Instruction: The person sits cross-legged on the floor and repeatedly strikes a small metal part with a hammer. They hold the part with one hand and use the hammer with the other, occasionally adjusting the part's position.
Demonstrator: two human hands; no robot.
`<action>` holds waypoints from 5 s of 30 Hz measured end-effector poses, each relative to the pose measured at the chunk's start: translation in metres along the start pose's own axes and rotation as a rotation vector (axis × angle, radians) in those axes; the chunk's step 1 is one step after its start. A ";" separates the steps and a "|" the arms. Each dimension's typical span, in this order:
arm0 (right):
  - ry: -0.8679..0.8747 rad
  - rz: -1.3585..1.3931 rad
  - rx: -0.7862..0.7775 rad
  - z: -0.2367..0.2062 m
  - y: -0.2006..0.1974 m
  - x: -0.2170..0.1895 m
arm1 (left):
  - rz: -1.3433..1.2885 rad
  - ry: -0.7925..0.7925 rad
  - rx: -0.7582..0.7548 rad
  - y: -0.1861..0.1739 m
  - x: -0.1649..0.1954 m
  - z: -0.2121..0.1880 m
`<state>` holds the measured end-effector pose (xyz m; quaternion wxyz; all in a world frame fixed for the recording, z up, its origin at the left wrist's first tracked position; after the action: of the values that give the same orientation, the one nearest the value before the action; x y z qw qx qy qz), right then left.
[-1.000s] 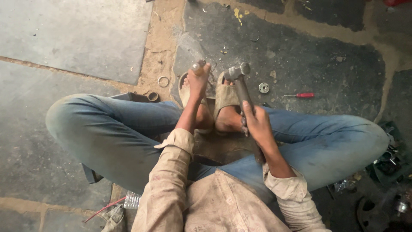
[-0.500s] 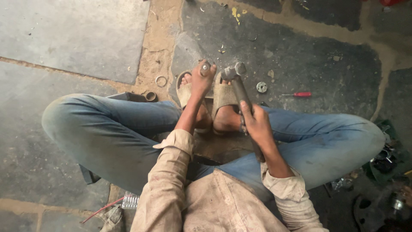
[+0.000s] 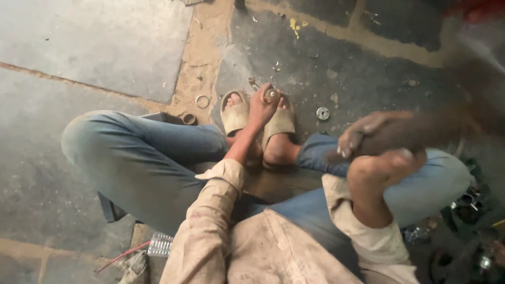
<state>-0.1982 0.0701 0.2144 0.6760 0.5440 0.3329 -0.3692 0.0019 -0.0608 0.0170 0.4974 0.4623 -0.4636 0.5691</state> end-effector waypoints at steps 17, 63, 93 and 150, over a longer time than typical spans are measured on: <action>0.384 -1.075 0.176 0.019 0.066 0.004 | -0.045 -0.037 0.115 -0.029 -0.007 0.017; 0.098 -1.152 0.158 0.048 0.069 -0.055 | 0.051 -0.019 0.056 -0.008 0.000 0.011; 0.487 -1.232 0.256 -0.017 -0.010 0.070 | -0.104 -0.102 0.106 -0.038 0.001 0.028; 0.623 -0.954 0.252 -0.022 0.047 0.053 | -0.033 -0.077 0.227 -0.054 0.017 0.025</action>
<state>-0.1320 0.0906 0.1878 0.2350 0.4931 0.6777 -0.4923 0.0558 -0.0787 0.0407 0.4330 0.5447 -0.4073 0.5916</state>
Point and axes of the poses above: each hand's wrist, its own z-axis towards the middle knuckle, its own y-axis out of the palm, x = y × z, the point moved 6 cm from there along z, towards the middle knuckle, and after that the axes turned 4 degrees about -z, right-handed, at the moved point
